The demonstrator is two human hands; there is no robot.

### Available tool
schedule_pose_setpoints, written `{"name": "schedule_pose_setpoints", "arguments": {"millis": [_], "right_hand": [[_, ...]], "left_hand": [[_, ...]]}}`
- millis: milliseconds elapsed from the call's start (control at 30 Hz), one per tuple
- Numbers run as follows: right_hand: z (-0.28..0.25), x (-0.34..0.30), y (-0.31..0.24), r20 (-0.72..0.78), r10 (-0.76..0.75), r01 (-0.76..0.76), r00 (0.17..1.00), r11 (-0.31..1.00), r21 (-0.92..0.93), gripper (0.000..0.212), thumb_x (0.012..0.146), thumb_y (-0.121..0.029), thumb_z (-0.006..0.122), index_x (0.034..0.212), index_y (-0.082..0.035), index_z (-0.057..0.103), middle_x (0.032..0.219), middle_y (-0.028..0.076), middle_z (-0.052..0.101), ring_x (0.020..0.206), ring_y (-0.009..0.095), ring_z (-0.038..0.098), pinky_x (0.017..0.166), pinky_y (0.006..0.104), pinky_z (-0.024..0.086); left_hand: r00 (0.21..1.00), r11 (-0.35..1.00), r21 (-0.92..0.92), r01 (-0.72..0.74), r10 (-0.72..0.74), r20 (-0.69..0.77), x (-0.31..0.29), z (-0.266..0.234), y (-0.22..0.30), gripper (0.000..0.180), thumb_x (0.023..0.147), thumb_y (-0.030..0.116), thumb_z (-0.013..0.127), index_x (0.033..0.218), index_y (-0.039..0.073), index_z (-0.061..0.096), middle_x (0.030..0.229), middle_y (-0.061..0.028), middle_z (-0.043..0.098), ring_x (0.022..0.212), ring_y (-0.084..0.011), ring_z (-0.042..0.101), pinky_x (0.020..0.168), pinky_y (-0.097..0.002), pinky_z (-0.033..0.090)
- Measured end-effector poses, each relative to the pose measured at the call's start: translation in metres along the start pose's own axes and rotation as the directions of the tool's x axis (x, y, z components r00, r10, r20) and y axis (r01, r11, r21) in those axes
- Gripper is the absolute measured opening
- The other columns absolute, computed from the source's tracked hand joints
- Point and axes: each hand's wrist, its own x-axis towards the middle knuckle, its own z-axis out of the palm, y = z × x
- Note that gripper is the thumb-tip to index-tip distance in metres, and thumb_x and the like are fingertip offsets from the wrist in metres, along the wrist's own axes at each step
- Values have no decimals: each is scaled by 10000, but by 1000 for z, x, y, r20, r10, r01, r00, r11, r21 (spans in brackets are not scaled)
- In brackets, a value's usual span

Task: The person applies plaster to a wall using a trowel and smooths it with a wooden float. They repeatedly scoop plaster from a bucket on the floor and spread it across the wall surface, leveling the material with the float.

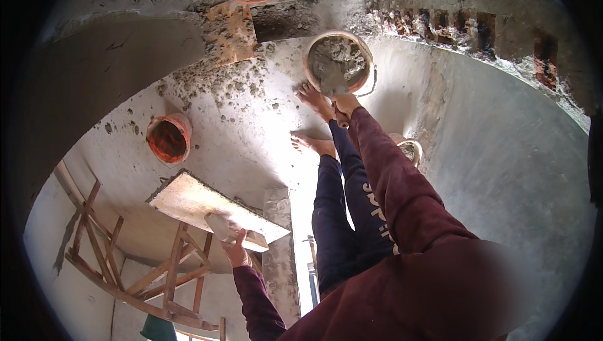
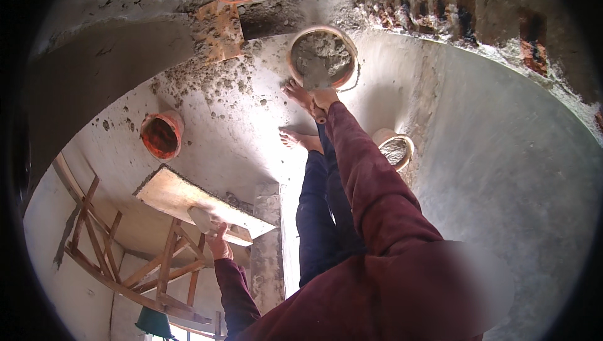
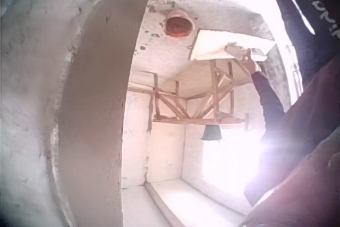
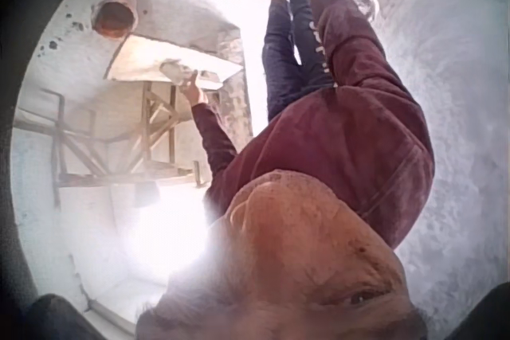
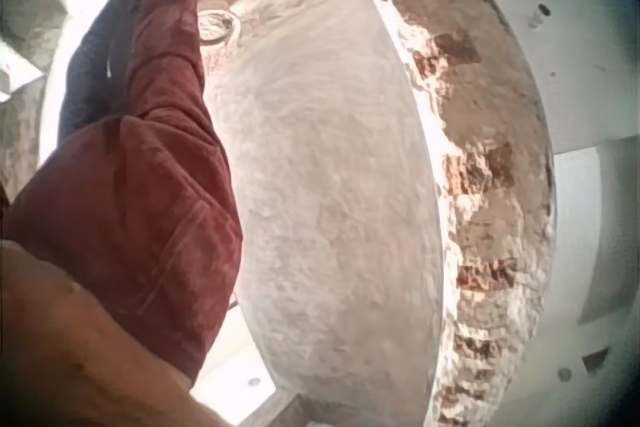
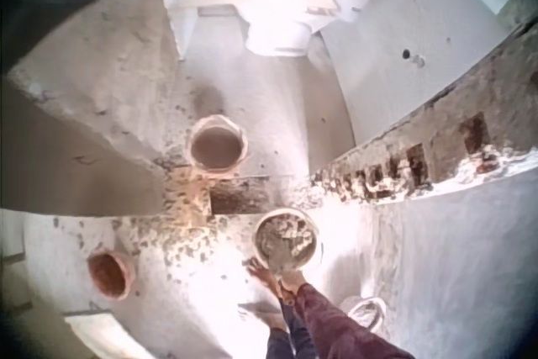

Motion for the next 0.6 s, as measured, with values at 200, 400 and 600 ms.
{"name": "schedule_pose_setpoints", "arguments": {"millis": [200, 400, 600], "right_hand": [[5, 28, 33, 36, -43, 29, 998, 944, 328, 107, 857, -111, 623, 789, -57, 560, 635, 44, 544, 471, 144, 542, 394, 314, 447], [12, 20, 63, 14, -148, 128, 989, 897, 423, 118, 850, -100, 650, 929, -47, 579, 668, 30, 549, 475, 139, 541, 406, 297, 455], [1, -17, 86, 20, -241, 209, 970, 878, 431, 234, 828, -66, 640, 1049, -32, 568, 688, 29, 548, 492, 118, 532, 434, 281, 445]], "left_hand": [[1000, 1000, 22, 14, -14, 7, -5, 27, 26, 538, 749, 36, 796, 1221, 69, 539, 1050, -1, 573, 975, -135, 554, 921, -308, 434], [998, 998, 60, 21, -25, 54, 9, 25, 8, 485, 743, 33, 796, 1156, 76, 545, 1007, 5, 551, 938, -130, 545, 904, -309, 436], [999, 997, 71, -30, 27, 42, 6, 14, -5, 439, 740, 47, 811, 1111, 54, 579, 1001, -13, 585, 928, -137, 575, 866, -301, 473]]}}
